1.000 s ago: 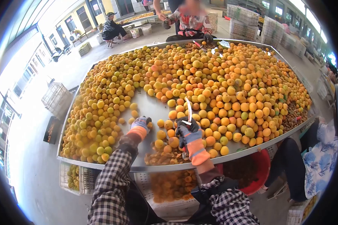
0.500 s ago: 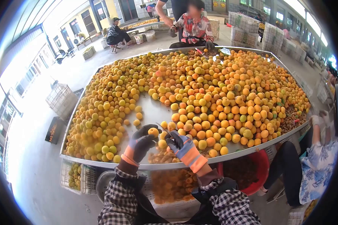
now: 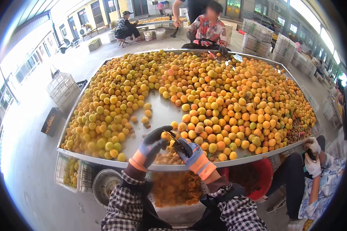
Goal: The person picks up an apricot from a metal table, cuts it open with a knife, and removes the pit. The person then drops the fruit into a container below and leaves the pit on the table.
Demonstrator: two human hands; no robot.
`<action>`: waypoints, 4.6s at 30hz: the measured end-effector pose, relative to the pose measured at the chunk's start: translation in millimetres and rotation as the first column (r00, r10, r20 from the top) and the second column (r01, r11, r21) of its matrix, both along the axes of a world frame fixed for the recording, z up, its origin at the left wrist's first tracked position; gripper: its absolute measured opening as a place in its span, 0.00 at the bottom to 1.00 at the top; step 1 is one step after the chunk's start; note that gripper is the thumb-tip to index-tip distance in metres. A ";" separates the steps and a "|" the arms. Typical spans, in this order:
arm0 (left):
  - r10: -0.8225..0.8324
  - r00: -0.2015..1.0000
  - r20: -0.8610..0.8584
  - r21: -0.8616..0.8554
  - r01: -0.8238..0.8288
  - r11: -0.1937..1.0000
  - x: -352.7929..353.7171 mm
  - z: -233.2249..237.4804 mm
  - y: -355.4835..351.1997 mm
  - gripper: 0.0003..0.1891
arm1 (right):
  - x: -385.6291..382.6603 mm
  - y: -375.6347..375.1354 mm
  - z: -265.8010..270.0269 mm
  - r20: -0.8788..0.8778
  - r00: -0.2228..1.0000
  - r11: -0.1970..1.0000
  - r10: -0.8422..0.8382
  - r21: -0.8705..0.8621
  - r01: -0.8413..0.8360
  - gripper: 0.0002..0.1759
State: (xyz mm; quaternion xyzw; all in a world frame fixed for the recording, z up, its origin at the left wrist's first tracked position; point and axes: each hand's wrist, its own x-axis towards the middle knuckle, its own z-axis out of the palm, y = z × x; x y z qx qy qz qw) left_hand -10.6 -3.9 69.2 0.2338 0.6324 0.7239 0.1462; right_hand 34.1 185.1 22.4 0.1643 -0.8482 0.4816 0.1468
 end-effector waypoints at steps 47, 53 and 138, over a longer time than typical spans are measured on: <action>0.083 0.943 0.321 0.369 -0.206 0.906 18.6 -47.5 41.0 0.22 | 12.3 -24.8 -11.2 0.008 0.998 0.916 0.064 -0.397 -0.056 0.17; 0.166 0.983 -0.081 0.033 -0.164 0.986 19.4 -18.9 26.7 0.24 | 8.3 -17.0 -16.0 0.147 0.981 0.981 0.128 -0.165 -0.103 0.22; 0.089 0.991 0.103 0.169 -0.105 0.980 20.1 -34.9 45.3 0.15 | -2.5 -3.5 -0.2 0.210 0.959 0.716 0.191 -0.698 0.010 0.29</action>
